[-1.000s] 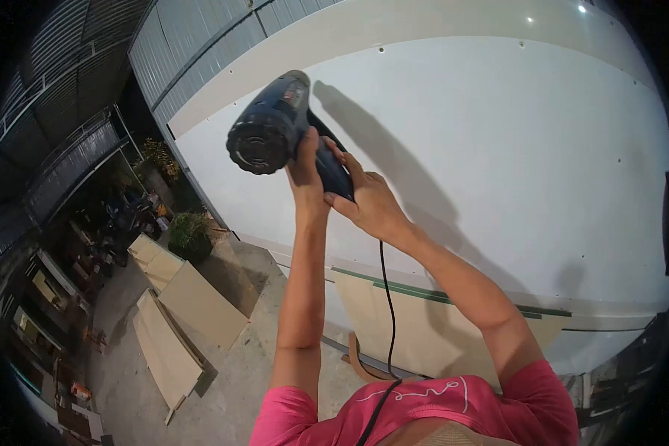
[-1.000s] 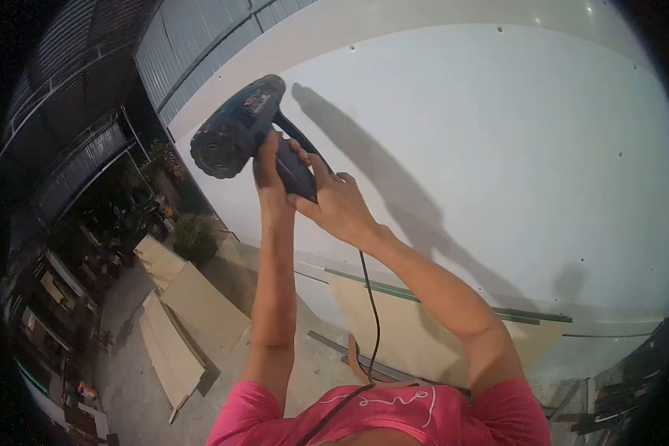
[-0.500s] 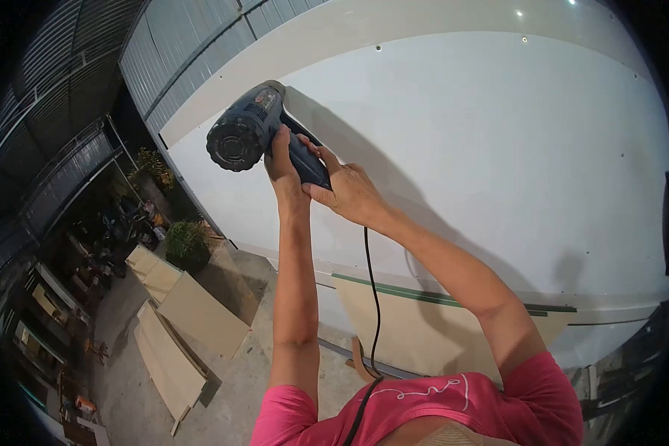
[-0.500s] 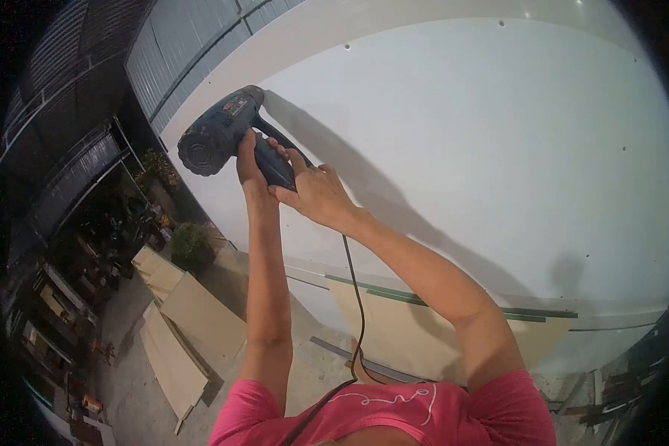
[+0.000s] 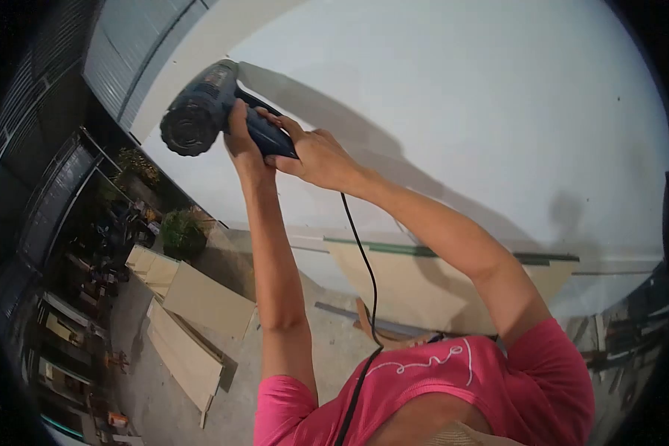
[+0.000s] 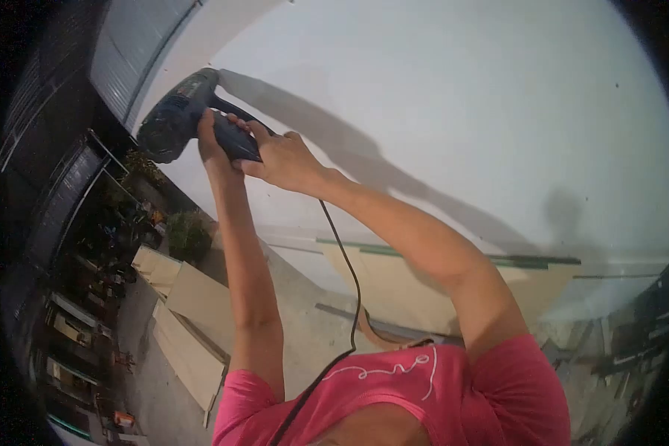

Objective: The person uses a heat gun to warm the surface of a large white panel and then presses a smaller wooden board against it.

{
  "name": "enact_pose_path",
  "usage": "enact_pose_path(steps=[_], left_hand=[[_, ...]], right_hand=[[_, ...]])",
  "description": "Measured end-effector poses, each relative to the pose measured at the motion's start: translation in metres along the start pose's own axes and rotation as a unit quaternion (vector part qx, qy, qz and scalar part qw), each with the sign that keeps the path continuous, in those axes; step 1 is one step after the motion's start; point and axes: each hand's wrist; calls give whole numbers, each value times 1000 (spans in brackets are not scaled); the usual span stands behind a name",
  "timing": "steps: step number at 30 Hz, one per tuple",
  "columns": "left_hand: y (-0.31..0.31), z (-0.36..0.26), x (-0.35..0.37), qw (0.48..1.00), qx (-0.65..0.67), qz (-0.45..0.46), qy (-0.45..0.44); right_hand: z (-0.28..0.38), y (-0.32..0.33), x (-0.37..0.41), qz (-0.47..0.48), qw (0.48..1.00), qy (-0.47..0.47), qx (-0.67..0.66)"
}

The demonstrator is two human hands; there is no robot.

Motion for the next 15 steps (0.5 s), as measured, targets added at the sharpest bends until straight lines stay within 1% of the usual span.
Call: enact_pose_path(steps=[1, 2, 4, 5, 9, 11, 12, 13, 14, 15], left_hand=[[2, 2, 5, 1000, -7, -10, 3], [4, 6, 14, 1000, -13, -12, 15], [8, 11, 36, 1000, -1, 5, -5], [9, 14, 51, 1000, -4, 1, 4], [14, 22, 130, 983, -156, 99, 3], [23, 34, 169, 974, -176, 144, 23], [21, 36, 193, 969, -194, 150, 33], [18, 38, 216, 963, -213, 157, 44], [15, 41, 237, 963, -218, 152, 52], [12, 45, 259, 963, -225, 127, 74]], right_hand=[[-1, -1, 6, 20, 1000, -8, -2], [-6, -5, 13, 16, 1000, -3, 0], [-18, -9, 36, 18, 1000, -6, -7], [-23, -8, 51, 19, 1000, 3, -8], [-55, -9, 117, 37, 999, 3, -33], [-68, -5, 155, 65, 995, -22, -71], [-77, -5, 174, 71, 994, -27, -75], [-88, -6, 194, 90, 993, -54, -48], [-97, -6, 213, 110, 990, -82, -21], [-105, -3, 231, 117, 989, -89, -26]])
Point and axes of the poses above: each hand's wrist, its own x-axis away from the middle knuckle, its own y-axis out of the back of the hand, z = x × y, and after that the axes turned 11 degrees about -y, right-handed
